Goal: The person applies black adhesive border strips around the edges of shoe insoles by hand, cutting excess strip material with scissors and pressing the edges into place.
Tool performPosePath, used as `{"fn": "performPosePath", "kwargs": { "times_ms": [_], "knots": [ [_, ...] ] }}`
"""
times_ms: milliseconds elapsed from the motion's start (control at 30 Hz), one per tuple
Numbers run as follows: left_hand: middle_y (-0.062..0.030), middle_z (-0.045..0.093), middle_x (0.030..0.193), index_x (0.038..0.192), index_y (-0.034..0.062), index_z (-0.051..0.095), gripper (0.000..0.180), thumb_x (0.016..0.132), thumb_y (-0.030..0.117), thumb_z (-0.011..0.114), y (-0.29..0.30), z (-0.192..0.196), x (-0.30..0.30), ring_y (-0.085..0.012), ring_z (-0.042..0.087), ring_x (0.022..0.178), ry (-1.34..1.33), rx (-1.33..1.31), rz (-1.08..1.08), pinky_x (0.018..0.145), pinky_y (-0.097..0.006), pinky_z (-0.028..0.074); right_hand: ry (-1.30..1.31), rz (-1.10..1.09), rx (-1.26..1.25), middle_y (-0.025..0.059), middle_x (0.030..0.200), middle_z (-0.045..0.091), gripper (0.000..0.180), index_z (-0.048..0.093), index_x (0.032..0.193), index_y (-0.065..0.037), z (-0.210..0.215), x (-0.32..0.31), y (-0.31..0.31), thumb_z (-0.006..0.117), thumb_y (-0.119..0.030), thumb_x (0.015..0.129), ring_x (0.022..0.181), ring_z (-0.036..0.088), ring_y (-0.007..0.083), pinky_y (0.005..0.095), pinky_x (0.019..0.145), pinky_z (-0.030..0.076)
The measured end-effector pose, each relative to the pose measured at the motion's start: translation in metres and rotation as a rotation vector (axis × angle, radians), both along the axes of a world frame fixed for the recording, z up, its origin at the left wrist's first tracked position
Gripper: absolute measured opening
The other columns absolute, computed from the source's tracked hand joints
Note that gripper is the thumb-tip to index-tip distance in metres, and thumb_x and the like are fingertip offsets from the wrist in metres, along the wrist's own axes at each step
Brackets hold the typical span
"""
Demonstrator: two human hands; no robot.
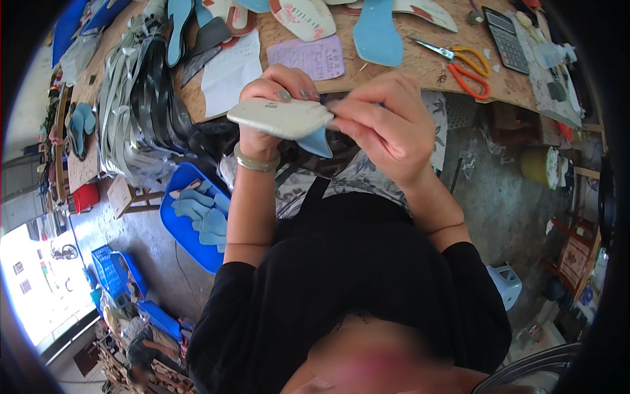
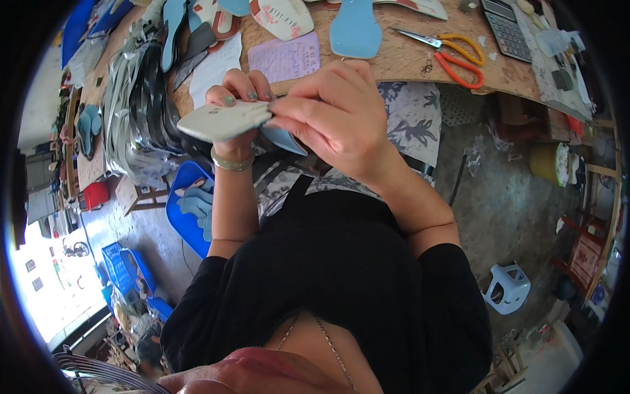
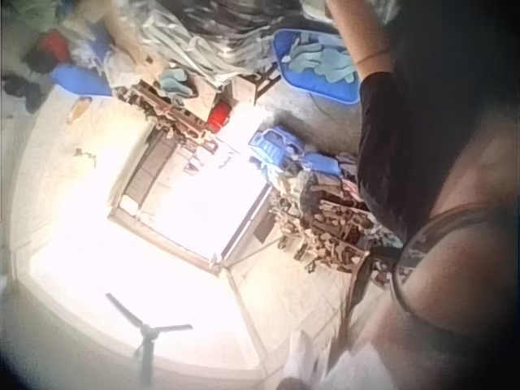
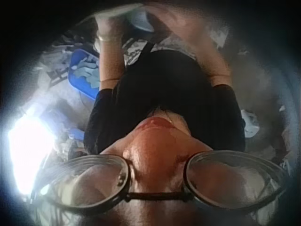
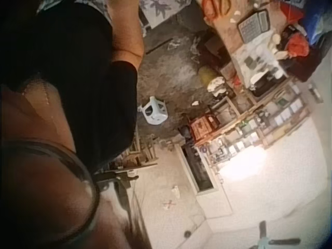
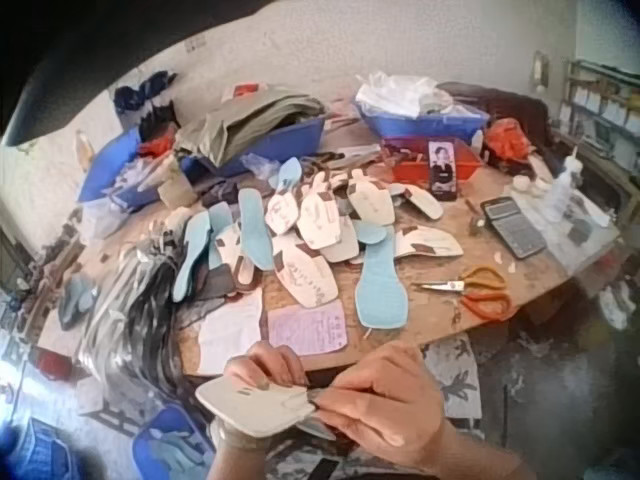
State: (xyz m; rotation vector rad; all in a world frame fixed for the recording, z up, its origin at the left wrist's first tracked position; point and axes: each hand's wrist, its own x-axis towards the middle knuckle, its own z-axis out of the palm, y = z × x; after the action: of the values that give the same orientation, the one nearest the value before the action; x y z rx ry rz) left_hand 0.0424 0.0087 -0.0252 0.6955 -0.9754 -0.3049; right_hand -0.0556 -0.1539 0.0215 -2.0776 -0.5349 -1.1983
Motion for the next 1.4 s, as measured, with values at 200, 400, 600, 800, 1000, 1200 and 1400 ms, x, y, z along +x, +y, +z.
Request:
{"fn": "performPosePath", "kwargs": {
  "times_ms": [200,400,600,800,1000,1200,1400],
  "knots": [
    [-0.0063,0.064,0.088,0.103,0.0002,0.063,0.027,0.082,0.014,0.074,-0.008,0.017,-0.020,-0.0137,0.061,0.085,0.362,0.398,0.459,0.077,-0.026,0.050,0.113,-0.066,-0.029,0.0038,0.076,0.060,0.018,0.066,0.081,0.000,0.002,0.019,-0.021,0.077,-0.003,0.067,0.068,0.057,0.0180,0.0285,0.061,0.042],
    [-0.0099,0.062,0.099,0.121,0.0016,0.050,0.049,0.090,0.037,0.063,-0.014,-0.004,-0.035,-0.0204,0.063,0.088,0.519,0.350,0.259,0.074,-0.033,0.055,0.375,0.238,0.409,0.0028,0.081,0.059,0.007,0.067,0.084,0.003,0.004,0.034,-0.020,0.069,0.000,0.078,0.073,0.057,0.0111,0.0241,0.062,0.045],
    [-0.0107,0.061,0.096,0.121,0.0028,0.049,0.052,0.092,0.045,0.057,-0.010,0.004,-0.041,-0.0201,0.062,0.086,0.542,0.362,0.199,0.074,-0.034,0.053,0.394,0.361,0.384,0.0025,0.083,0.060,0.007,0.070,0.085,0.000,0.012,0.044,-0.026,0.071,-0.004,0.078,0.073,0.057,0.0108,0.0219,0.061,0.044],
    [-0.0058,0.055,0.118,0.133,0.0050,0.043,0.057,0.092,0.041,0.061,-0.017,0.010,-0.047,-0.0164,0.056,0.107,0.633,0.287,0.299,0.088,-0.033,0.049,0.622,0.521,0.824,-0.0009,0.086,0.064,0.013,0.072,0.095,-0.002,0.003,0.044,-0.001,0.068,-0.010,0.085,0.073,0.056,0.0061,0.0208,0.065,0.044],
    [-0.0150,0.055,0.122,0.128,-0.0029,0.044,0.067,0.095,0.055,0.042,-0.009,-0.005,-0.032,-0.0301,0.057,0.110,0.705,0.226,0.149,0.096,-0.045,0.046,0.656,0.360,1.036,0.0023,0.096,0.069,0.023,0.068,0.112,-0.003,-0.007,0.027,0.009,0.062,-0.009,0.091,0.074,0.063,0.0062,0.0180,0.060,0.049],
    [-0.0220,0.044,0.138,0.135,-0.0018,0.039,0.074,0.094,0.059,0.039,-0.014,0.020,-0.033,-0.0357,0.045,0.127,0.655,0.061,0.009,0.107,-0.049,0.036,0.564,0.291,0.861,0.0039,0.089,0.070,0.015,0.071,0.100,0.000,-0.034,0.030,0.015,0.066,-0.007,0.088,0.074,0.063,0.0076,0.0207,0.067,0.051],
    [-0.0186,0.055,0.124,0.129,-0.0015,0.045,0.068,0.095,0.057,0.041,-0.005,0.015,-0.032,-0.0304,0.052,0.117,0.635,0.095,0.108,0.099,-0.045,0.044,0.723,0.347,0.932,0.0040,0.086,0.071,0.017,0.073,0.094,0.001,-0.038,0.028,0.023,0.071,-0.013,0.085,0.077,0.062,0.0072,0.0207,0.069,0.049]
  ]
}}
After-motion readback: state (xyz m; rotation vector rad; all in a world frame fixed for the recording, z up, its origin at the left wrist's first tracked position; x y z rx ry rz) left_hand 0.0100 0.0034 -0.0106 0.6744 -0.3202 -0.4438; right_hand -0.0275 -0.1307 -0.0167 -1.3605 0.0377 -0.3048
